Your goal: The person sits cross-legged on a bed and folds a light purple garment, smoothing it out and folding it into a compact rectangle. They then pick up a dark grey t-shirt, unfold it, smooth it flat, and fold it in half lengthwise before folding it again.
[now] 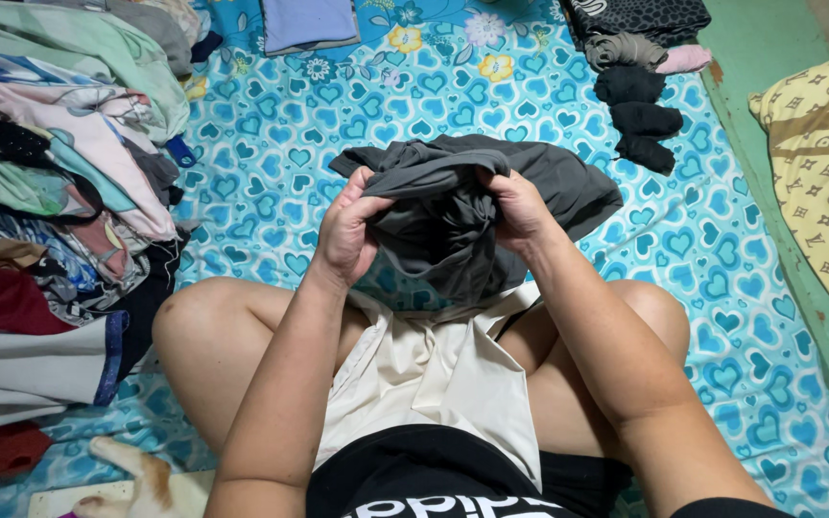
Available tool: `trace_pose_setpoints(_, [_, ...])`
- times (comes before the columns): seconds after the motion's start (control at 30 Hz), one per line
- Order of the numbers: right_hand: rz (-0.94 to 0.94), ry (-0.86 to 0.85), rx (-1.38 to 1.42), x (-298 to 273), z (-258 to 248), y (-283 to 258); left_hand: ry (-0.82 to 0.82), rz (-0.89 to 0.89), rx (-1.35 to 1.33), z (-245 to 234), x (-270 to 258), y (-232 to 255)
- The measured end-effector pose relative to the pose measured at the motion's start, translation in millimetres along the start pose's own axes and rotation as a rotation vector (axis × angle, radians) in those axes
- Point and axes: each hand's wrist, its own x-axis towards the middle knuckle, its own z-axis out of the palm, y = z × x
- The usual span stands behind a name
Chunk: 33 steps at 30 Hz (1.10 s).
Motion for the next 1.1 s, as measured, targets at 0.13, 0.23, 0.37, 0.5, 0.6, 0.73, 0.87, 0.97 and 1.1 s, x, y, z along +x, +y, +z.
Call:
trace_pose_setpoints(0.13, [-0.043,-0.048,0.125,8,-8,-6,0.071,-0.1,0.106,24,-2,6])
trace_pose_setpoints(0.23, [0.044,-0.1,0.251,9,-14,-14,0.164,-0.145,0.727,25,0,3])
trace_pose_setpoints(0.37, [0.103,-0.137,0.2,-2,-5,-10,0.526,-0.122,1.381,-2,11,-5])
trace_pose_setpoints(0.5, [0.062,-0.207,-0.462,-11,11,-4,0.521,0.282,0.882,-37,19,-17])
trace_pose_setpoints(0.6, [-0.168,-0.072,-0.804,-6,19,5,0.237,0.195,0.363,-27,16,-18])
trace_pose_setpoints(0.73, [-0.057,0.0,-0.18,-12,16,-6,0.194,0.151,0.889,-2,3,-1])
trace_pose_setpoints(0.87, [0.175,-0.062,-0.054,-17,14,-1,0.488,0.247,1.353,-3,3,-7])
trace_pose_setpoints(0.97, [0.204,-0.201,-0.373,-11,10,9,0.523,0.476,1.379,-17,5,-21])
trace_pose_setpoints(1.1, [-0.156,-0.166,-0.987,-1,4,22,0.403,0.296,1.008,-28,6,-29])
